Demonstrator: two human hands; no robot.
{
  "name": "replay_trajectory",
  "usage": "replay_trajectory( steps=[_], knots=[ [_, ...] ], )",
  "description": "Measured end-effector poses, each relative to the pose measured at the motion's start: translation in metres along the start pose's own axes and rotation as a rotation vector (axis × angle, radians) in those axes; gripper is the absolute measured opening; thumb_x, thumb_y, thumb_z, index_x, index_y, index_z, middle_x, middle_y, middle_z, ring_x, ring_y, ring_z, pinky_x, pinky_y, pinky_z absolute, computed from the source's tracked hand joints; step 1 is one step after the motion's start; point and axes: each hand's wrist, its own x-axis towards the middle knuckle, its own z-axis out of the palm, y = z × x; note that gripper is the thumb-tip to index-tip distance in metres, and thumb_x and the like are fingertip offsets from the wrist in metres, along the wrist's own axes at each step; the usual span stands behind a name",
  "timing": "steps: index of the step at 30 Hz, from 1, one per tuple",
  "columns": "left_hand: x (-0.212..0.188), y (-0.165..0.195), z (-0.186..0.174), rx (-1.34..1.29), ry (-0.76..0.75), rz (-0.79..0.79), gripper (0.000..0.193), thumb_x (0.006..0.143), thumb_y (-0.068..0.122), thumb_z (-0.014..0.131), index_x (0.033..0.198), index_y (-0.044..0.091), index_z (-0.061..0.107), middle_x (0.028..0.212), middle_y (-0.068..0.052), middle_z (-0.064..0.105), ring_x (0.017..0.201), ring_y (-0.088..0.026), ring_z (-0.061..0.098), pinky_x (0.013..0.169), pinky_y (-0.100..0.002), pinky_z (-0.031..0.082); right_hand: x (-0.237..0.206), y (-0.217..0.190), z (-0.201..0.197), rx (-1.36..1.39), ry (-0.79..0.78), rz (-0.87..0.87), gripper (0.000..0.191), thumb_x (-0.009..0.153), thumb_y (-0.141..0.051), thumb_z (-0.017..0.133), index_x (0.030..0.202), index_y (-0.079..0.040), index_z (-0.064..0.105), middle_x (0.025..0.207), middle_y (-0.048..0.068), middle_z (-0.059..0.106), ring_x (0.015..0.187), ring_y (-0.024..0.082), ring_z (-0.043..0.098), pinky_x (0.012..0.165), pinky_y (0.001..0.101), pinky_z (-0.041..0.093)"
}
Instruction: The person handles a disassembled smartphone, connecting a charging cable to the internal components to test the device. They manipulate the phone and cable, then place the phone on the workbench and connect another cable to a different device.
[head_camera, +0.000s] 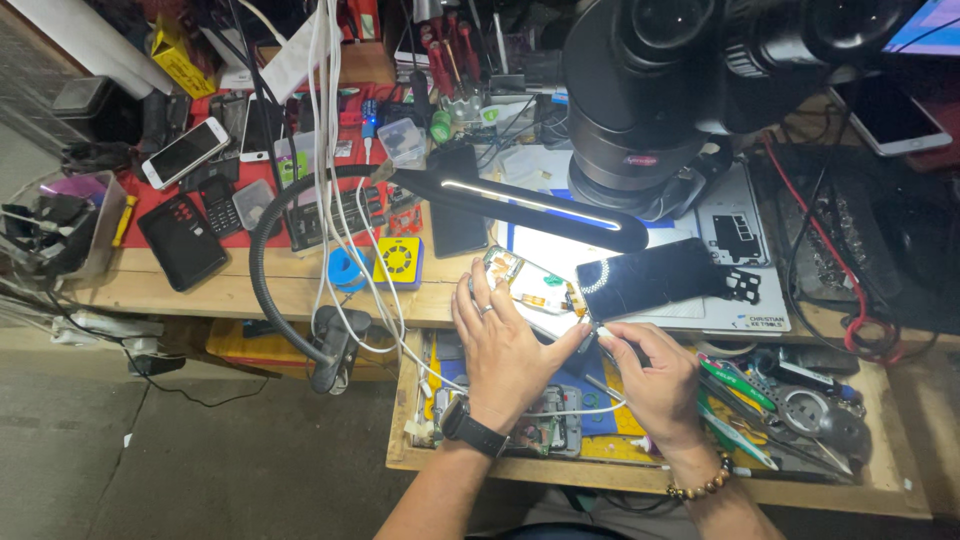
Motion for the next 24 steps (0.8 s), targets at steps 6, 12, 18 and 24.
replay_trajectory(
  steps=[6,12,18,24],
  knots=[
    [0.0012,0.0019,-0.0005,-0.004,0.004,-0.009,0.107,0.068,0.059,0.087,0.13,-0.016,0.042,0.151,-0.034,0.032,0.139,-0.052,0.029,0.116,-0.062,0.023,-0.0003,0.0007,-0.0002,0.002,0.001,0.016,0.014,0.086,-0.006,0.077,0.098,0.0,0.075,0.092,0.01,0.078,0.082,0.017,0.075,0.072,0.0287,0.056],
    [-0.0005,0.0011,0.0003,0.004,0.011,-0.005,0.106,0.069,0.06,0.086,0.129,-0.016,0.043,0.151,-0.035,0.032,0.139,-0.052,0.029,0.117,-0.061,0.023,0.0002,0.0009,-0.0008,-0.006,-0.009,0.001,0.013,0.087,-0.007,0.077,0.098,-0.001,0.075,0.092,0.009,0.077,0.081,0.016,0.075,0.072,0.028,0.056],
    [0.0016,0.0032,-0.0019,0.017,0.003,-0.017,0.107,0.069,0.062,0.085,0.129,-0.015,0.043,0.151,-0.034,0.033,0.14,-0.051,0.029,0.118,-0.061,0.022,0.0016,0.0009,-0.002,-0.014,-0.013,-0.011,0.013,0.086,-0.007,0.077,0.098,-0.001,0.075,0.092,0.009,0.077,0.08,0.017,0.075,0.071,0.0284,0.056],
    [0.0006,0.0017,-0.0025,0.007,0.004,-0.002,0.109,0.07,0.061,0.085,0.133,-0.015,0.041,0.152,-0.033,0.032,0.139,-0.051,0.031,0.118,-0.061,0.023,0.0036,0.0007,-0.0039,-0.087,-0.039,-0.124,0.016,0.086,-0.007,0.078,0.1,-0.001,0.074,0.097,0.011,0.076,0.087,0.021,0.074,0.078,0.0303,0.057]
  ],
)
